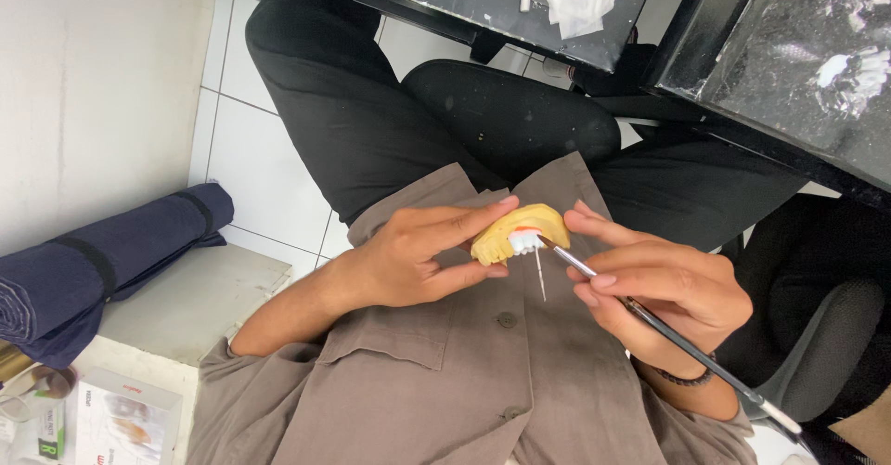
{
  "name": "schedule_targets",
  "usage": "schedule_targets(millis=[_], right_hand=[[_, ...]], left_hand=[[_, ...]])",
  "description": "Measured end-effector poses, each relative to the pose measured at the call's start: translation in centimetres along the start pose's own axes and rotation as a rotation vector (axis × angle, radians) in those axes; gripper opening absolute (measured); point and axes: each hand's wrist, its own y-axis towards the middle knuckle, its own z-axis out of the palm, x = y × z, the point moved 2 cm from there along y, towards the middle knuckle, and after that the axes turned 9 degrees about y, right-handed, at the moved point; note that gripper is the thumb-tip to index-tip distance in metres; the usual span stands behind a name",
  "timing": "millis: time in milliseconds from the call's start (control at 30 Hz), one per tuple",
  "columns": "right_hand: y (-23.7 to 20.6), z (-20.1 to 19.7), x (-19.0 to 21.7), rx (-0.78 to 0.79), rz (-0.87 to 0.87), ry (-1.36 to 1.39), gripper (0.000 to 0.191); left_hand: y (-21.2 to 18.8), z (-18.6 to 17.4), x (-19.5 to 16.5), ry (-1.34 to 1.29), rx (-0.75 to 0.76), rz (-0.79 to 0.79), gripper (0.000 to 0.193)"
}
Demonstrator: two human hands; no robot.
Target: The person holds a yellow dental impression model with a prosthetic tooth set in one hand and uses a fine brush to apply white ceramic material onto the prosthetic teeth, reloading material from a small jar on the bench. They rotate the model to reach different surfaces and use a metal probe tool to shape and refine the applied material.
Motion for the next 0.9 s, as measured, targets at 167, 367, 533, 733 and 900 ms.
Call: schedule_targets(millis=[167, 367, 533, 733, 900], right_hand=[[-0.6, -0.2, -0.1, -0.024, 0.060, 0.038, 0.017], [-1.0, -0.5, -0.2, -0.024, 0.144, 0.199, 0.016], [-0.8, -0.8, -0.5, 0.054, 0.164, 0.149, 0.015], [-0.8, -0.7, -0.6, 0.067, 0.192, 0.079, 0.013], [-0.7, -0.8, -0.6, 0.070, 0.185, 0.062, 0.013]], left_hand=[[0.2, -0.3, 0.1, -0.030, 0.112, -0.032, 0.070], [0.2, -1.6, 0.2, -0.039, 0.189, 0.047, 0.066], [0.2, -1.9, 0.6, -0.024, 0.245, 0.083, 0.068], [0.0, -1.9, 0.6, -0.022, 0.250, 0.062, 0.068], [0.2, -1.8, 0.7, -0.018, 0.243, 0.056, 0.070]])
